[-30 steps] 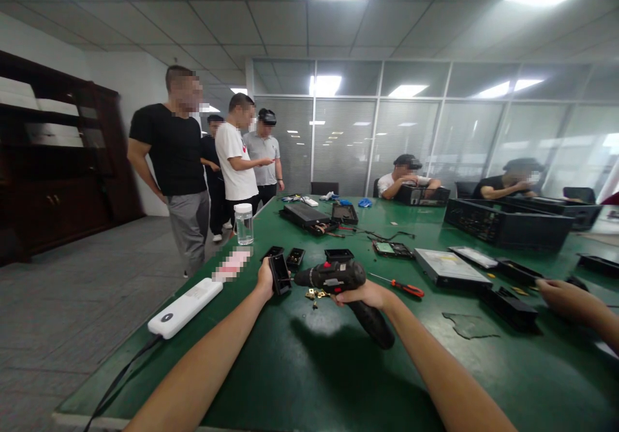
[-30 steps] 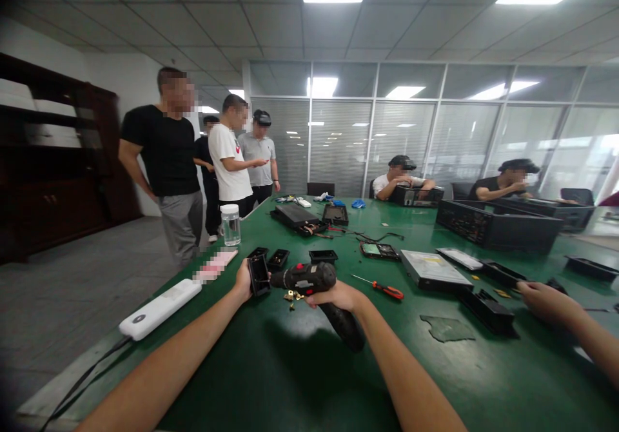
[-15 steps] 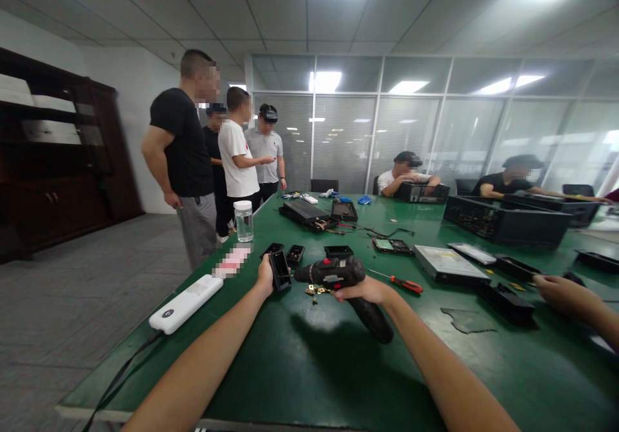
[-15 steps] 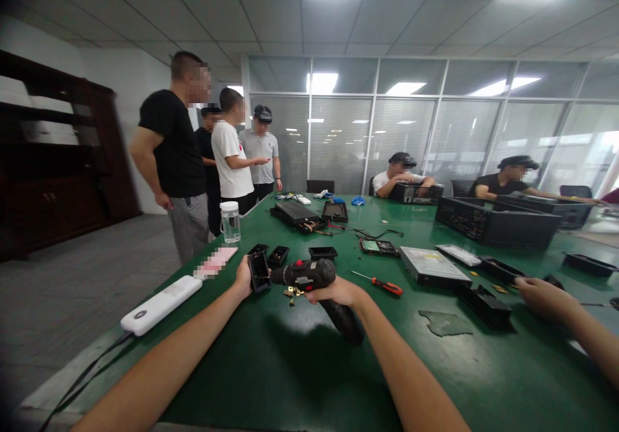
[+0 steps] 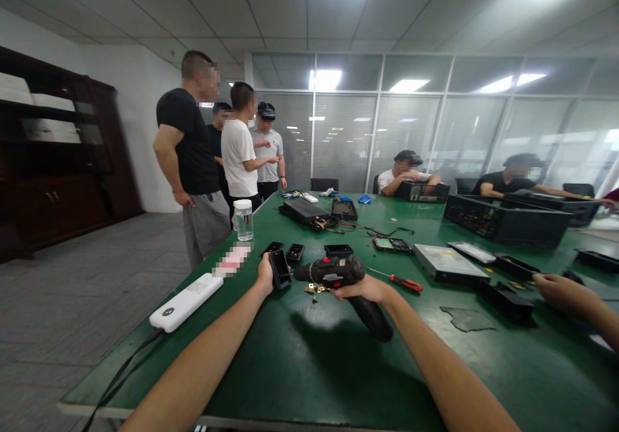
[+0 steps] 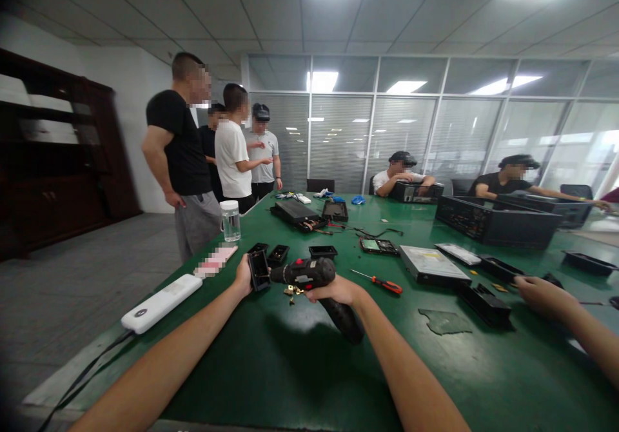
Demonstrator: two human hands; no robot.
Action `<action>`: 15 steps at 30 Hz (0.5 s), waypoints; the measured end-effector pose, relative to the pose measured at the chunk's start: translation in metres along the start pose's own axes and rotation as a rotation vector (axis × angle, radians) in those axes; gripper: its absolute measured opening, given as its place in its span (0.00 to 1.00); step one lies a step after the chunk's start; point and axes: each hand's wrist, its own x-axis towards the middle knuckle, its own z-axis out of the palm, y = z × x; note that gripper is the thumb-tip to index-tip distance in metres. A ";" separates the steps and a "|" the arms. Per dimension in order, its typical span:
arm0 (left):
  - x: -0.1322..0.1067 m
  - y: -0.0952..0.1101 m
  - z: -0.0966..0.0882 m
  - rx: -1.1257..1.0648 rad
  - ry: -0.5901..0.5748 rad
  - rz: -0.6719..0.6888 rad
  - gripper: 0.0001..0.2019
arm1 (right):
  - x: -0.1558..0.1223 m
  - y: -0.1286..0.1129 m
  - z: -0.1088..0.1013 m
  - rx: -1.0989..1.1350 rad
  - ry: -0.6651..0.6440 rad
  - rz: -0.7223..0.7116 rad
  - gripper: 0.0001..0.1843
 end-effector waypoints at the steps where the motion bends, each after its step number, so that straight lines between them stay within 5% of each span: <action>1: 0.000 0.000 0.000 -0.005 0.000 -0.003 0.16 | 0.000 0.001 0.000 0.001 0.000 -0.002 0.07; 8: -0.001 0.001 0.001 -0.009 0.011 -0.012 0.16 | 0.007 0.020 -0.004 -0.021 -0.010 -0.024 0.08; 15: 0.004 -0.002 -0.002 0.024 -0.006 0.002 0.18 | 0.003 0.008 -0.003 -0.039 -0.016 -0.035 0.05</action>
